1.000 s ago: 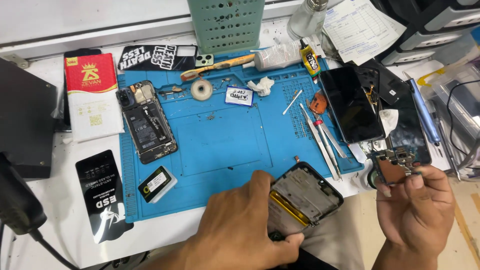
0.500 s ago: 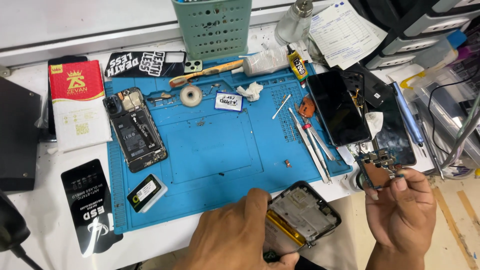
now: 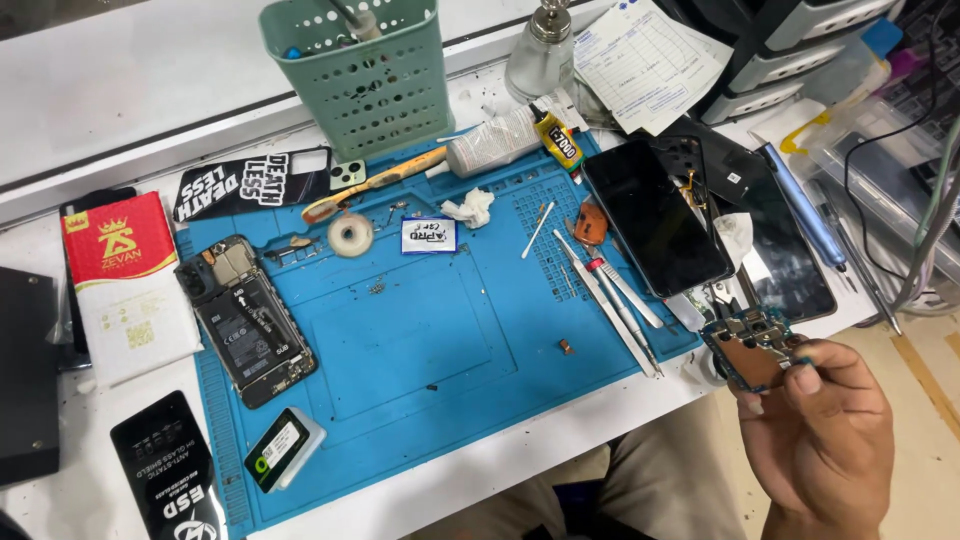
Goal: Installing a motherboard and connecting internal components during a smartphone repair
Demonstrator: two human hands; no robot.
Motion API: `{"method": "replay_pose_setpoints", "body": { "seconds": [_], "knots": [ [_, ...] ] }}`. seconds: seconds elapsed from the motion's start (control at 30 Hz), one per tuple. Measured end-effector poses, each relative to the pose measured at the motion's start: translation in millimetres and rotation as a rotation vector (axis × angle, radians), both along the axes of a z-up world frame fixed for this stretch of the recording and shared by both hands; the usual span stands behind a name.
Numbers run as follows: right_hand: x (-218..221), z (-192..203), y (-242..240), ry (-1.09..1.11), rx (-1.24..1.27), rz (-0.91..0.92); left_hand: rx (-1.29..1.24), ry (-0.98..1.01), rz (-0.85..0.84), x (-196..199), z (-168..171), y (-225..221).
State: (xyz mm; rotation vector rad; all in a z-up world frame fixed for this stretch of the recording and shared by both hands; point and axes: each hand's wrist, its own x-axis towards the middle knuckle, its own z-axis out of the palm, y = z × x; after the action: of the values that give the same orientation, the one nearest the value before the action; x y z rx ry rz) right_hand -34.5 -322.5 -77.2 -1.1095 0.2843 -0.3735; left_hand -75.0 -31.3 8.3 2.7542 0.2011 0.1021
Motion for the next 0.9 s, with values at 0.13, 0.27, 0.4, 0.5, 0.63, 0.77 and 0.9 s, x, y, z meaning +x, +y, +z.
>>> {"method": "replay_pose_setpoints", "body": {
  "seconds": [0.13,0.27,0.4,0.5,0.63,0.77,0.9],
  "knots": [
    [3,-1,1,0.012,0.0,0.011,0.004,0.131,-0.025,-10,-2,13],
    [1,-6,-3,0.034,-0.015,0.019,0.006,0.244,-0.055,-19,-2,23],
    [-2,-8,-3,0.027,0.007,0.032,-0.114,0.391,-0.354,-7,-25,51],
    [-2,-17,-8,-0.014,0.047,0.053,-0.596,0.607,-0.43,20,13,62],
    [0,-22,-6,-0.055,0.075,0.127,-2.325,0.748,-0.549,6,-33,40],
    [4,-41,-8,-0.103,0.013,0.249,-3.42,0.933,-0.788,-9,-78,7],
    [4,-55,-19,-0.079,-0.014,0.323,-3.468,1.039,-0.839,-12,-63,9]
  ]
}}
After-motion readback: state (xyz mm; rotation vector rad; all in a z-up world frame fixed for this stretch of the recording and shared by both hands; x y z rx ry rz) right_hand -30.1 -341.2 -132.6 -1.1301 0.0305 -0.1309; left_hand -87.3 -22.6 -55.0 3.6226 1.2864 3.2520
